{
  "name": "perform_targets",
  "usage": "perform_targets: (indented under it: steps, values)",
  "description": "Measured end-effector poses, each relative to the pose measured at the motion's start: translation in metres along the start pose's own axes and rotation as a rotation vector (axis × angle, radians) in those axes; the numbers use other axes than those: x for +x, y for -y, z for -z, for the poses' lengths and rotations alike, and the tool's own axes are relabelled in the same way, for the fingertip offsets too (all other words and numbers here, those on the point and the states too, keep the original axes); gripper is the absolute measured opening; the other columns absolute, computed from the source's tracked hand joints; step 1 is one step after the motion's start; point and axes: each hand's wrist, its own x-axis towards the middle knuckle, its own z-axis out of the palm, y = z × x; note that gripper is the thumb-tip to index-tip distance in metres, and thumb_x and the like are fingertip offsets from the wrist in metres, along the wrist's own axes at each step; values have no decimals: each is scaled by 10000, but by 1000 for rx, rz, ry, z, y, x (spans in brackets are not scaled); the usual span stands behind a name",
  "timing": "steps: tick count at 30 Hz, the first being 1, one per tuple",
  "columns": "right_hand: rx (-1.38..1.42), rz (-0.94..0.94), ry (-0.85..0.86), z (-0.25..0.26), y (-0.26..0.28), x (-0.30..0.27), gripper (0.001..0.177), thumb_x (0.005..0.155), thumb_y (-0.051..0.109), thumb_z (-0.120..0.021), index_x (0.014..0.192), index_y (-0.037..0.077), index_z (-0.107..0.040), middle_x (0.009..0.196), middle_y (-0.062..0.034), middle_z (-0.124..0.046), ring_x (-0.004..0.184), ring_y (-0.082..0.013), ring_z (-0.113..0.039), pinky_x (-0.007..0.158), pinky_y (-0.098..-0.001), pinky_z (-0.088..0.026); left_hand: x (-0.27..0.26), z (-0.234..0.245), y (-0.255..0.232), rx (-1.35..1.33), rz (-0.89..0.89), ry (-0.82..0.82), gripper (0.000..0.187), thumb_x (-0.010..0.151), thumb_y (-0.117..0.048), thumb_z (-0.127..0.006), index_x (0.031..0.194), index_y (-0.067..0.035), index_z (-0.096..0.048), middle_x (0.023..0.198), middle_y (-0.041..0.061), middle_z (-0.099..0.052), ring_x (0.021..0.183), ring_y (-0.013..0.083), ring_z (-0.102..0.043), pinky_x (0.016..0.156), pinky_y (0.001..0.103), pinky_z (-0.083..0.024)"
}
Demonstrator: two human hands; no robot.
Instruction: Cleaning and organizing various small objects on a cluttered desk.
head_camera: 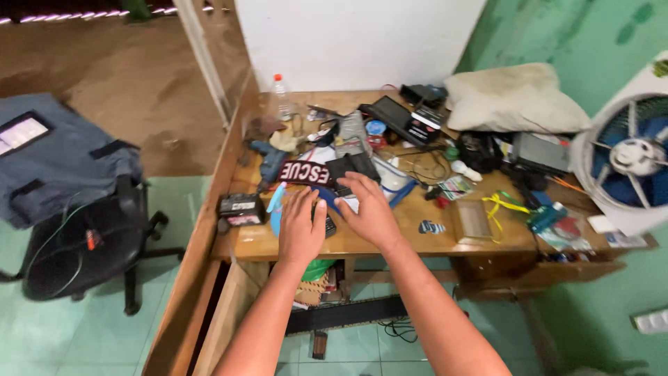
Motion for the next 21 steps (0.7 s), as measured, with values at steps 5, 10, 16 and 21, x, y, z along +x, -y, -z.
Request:
perform_targets:
  steps: [5,10,16,21]
  values:
    - [-150,-7,-76,17,-21,0,428,850,186,-768,1254,85,-666,1362,-142,-624,1285,-370,-565,1078,-452,-448,20,-14,-5,0,-64,111,403,1018,-314,-572,1257,-2,-659,1354,216,-625,1309,425,-526,1128,516,-379]
    - [-237,-71,-90,31,-24,-7,462,843,202,-764,1276,92,-646,1376,-145,-611,1306,-369,-540,1064,-469,-427,27,-32,0,29,-148,178,426,1017,-356,-569,1258,-20,-672,1366,207,-623,1325,420,-510,1144,555,-345]
    - [-361,-207,-92,52,-48,-13,510,846,234,-753,1323,119,-613,1391,-107,-601,1304,-345,-530,1045,-473,-417,38,-73,-5,4,-224,239,466,1013,-400,-560,1272,-28,-668,1399,206,-602,1358,416,-486,1148,559,-329]
    - [-456,-241,-36,80,-91,-8,567,829,250,-777,1349,117,-596,1404,-112,-571,1326,-354,-487,1085,-525,-358,59,-116,-31,65,-277,288,497,998,-436,-551,1275,-40,-668,1405,196,-588,1365,402,-467,1158,599,-294]
